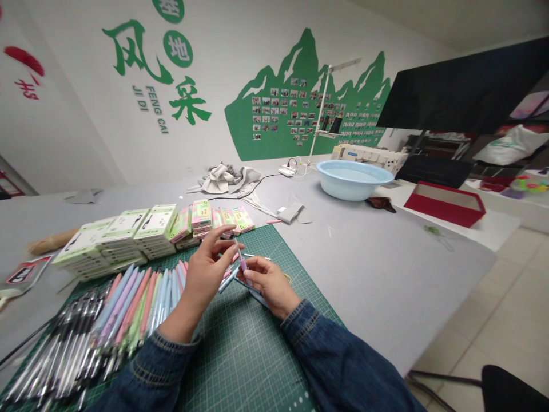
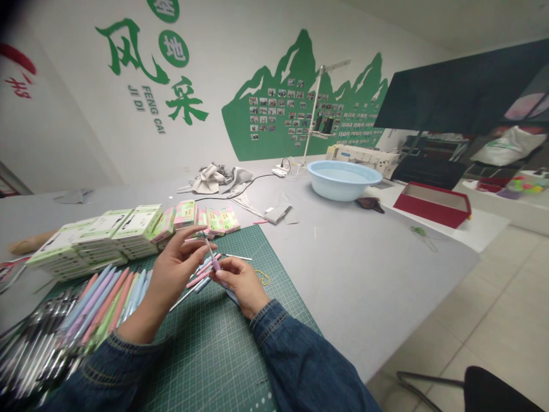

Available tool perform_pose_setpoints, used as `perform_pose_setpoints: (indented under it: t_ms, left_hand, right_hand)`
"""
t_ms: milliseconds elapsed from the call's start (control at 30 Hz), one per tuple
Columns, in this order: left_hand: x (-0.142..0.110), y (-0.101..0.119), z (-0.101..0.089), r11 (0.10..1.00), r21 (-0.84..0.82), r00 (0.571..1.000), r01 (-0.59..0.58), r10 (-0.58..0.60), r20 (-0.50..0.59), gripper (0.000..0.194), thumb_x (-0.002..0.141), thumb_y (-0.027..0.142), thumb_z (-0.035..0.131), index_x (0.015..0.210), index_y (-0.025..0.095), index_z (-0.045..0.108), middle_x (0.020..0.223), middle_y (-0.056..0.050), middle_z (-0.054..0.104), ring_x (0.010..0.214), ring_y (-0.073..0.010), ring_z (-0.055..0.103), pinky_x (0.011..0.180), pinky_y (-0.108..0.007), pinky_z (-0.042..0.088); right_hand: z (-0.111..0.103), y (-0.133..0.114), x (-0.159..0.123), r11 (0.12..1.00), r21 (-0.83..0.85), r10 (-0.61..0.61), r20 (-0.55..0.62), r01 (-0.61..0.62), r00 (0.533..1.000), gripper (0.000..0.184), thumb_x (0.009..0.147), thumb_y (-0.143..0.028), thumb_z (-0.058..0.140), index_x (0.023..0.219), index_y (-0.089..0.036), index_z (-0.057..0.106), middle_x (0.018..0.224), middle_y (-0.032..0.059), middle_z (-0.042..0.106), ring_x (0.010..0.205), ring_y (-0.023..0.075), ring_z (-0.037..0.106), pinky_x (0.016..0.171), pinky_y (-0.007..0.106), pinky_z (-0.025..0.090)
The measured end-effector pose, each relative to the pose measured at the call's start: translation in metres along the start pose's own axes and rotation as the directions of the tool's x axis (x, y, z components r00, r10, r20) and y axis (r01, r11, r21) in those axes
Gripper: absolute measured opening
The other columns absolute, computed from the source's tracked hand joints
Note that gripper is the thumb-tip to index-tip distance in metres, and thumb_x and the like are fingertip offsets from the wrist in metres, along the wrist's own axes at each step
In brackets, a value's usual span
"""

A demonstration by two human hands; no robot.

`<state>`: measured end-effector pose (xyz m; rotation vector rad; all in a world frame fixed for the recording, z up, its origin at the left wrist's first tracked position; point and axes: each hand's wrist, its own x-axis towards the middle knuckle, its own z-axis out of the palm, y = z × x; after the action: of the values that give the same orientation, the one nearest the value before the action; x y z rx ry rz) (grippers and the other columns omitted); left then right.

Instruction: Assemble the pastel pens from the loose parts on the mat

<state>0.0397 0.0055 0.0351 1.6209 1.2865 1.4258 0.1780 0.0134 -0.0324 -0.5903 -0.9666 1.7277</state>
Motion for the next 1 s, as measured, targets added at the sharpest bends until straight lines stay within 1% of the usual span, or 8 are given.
perform_pose_setpoints:
  t_ms: [100,200,300,433,633,767,900,1000]
  left_hand:
    - [0.001,-0.003,-0.004,0.99,0.129,0.999,-0.049,0.047,0.018,0.034,0.082,0.034,0.058,0.114,0.024,0.062,0.099,-0.004,0.07,0.085,-0.0178,0.065,0.067,-0.025,0.049]
    - [0.004,-0.003,-0.009,0.978,0.179,0.995,-0.103,0.102,0.013,0.026,0.081,0.035,0.059,0.102,0.022,0.068,0.1,-0.004,0.07,0.091,-0.0192,0.064,0.074,-0.027,0.049]
    - [0.008,-0.002,-0.011,0.981,0.171,0.996,-0.091,0.086,0.039,0.025,0.079,0.035,0.06,0.097,0.02,0.067,0.095,-0.004,0.07,0.09,-0.0197,0.064,0.075,-0.028,0.049]
    - [0.011,0.0,-0.014,0.993,0.117,0.992,-0.035,0.02,0.128,0.019,0.077,0.032,0.062,0.089,0.018,0.065,0.089,-0.004,0.069,0.085,-0.0188,0.063,0.073,-0.028,0.049]
    - [0.013,-0.001,-0.018,1.0,0.024,0.984,0.013,-0.017,0.178,0.015,0.076,0.029,0.063,0.086,0.017,0.064,0.084,-0.004,0.067,0.079,-0.017,0.062,0.07,-0.027,0.048]
    - [0.013,-0.005,-0.019,0.998,-0.029,0.989,0.055,-0.051,0.141,0.017,0.075,0.03,0.065,0.086,0.016,0.065,0.082,-0.003,0.066,0.074,-0.0152,0.06,0.066,-0.025,0.046]
    - [0.015,-0.005,-0.02,0.997,-0.058,0.998,0.051,-0.049,0.042,0.02,0.074,0.031,0.066,0.087,0.016,0.064,0.079,-0.002,0.064,0.065,-0.0114,0.054,0.063,-0.024,0.044]
    - [0.015,-0.003,-0.02,0.998,-0.039,0.998,0.056,-0.054,0.044,0.019,0.073,0.03,0.068,0.086,0.016,0.065,0.078,-0.001,0.064,0.068,-0.0119,0.055,0.067,-0.024,0.045]
  right_hand:
    - [0.0,0.0,0.0,1.0,0.021,0.012,-0.011,-0.012,1.0,0.026,0.062,-0.027,0.08,0.083,-0.016,0.068,0.085,0.0028,0.068,0.079,0.0139,0.063,0.087,0.033,0.047]
    - [0.0,0.0,0.0,0.999,0.028,0.019,0.007,-0.019,1.0,0.027,0.064,-0.027,0.079,0.086,-0.016,0.068,0.087,0.0035,0.068,0.082,0.0144,0.064,0.089,0.034,0.046]
    - [0.0,-0.001,0.0,1.0,-0.003,0.027,0.011,-0.027,1.0,0.027,0.064,-0.028,0.079,0.086,-0.016,0.068,0.086,0.0032,0.068,0.081,0.0148,0.064,0.089,0.035,0.046]
    - [-0.001,0.001,0.0,1.0,-0.022,0.014,0.009,-0.014,1.0,0.028,0.063,-0.03,0.079,0.085,-0.016,0.069,0.084,0.0032,0.068,0.078,0.0149,0.064,0.087,0.035,0.047]
    - [-0.001,0.002,-0.002,1.0,-0.014,0.018,0.022,-0.018,1.0,0.03,0.067,-0.032,0.077,0.09,-0.015,0.069,0.084,0.0056,0.068,0.075,0.0134,0.062,0.076,0.03,0.047]
    - [0.001,-0.001,-0.004,0.998,-0.002,0.068,0.072,-0.068,0.995,0.029,0.071,-0.034,0.074,0.092,-0.015,0.069,0.081,0.0045,0.067,0.065,0.0095,0.059,0.068,0.025,0.046]
    - [0.002,-0.004,-0.005,0.997,0.004,0.075,0.159,-0.077,0.984,0.03,0.075,-0.037,0.07,0.094,-0.015,0.068,0.081,0.0041,0.067,0.063,0.0084,0.06,0.069,0.025,0.047]
    - [0.002,-0.004,-0.006,0.996,0.006,0.084,0.167,-0.086,0.982,0.032,0.074,-0.039,0.071,0.095,-0.015,0.068,0.082,0.0045,0.067,0.065,0.0095,0.061,0.07,0.026,0.047]
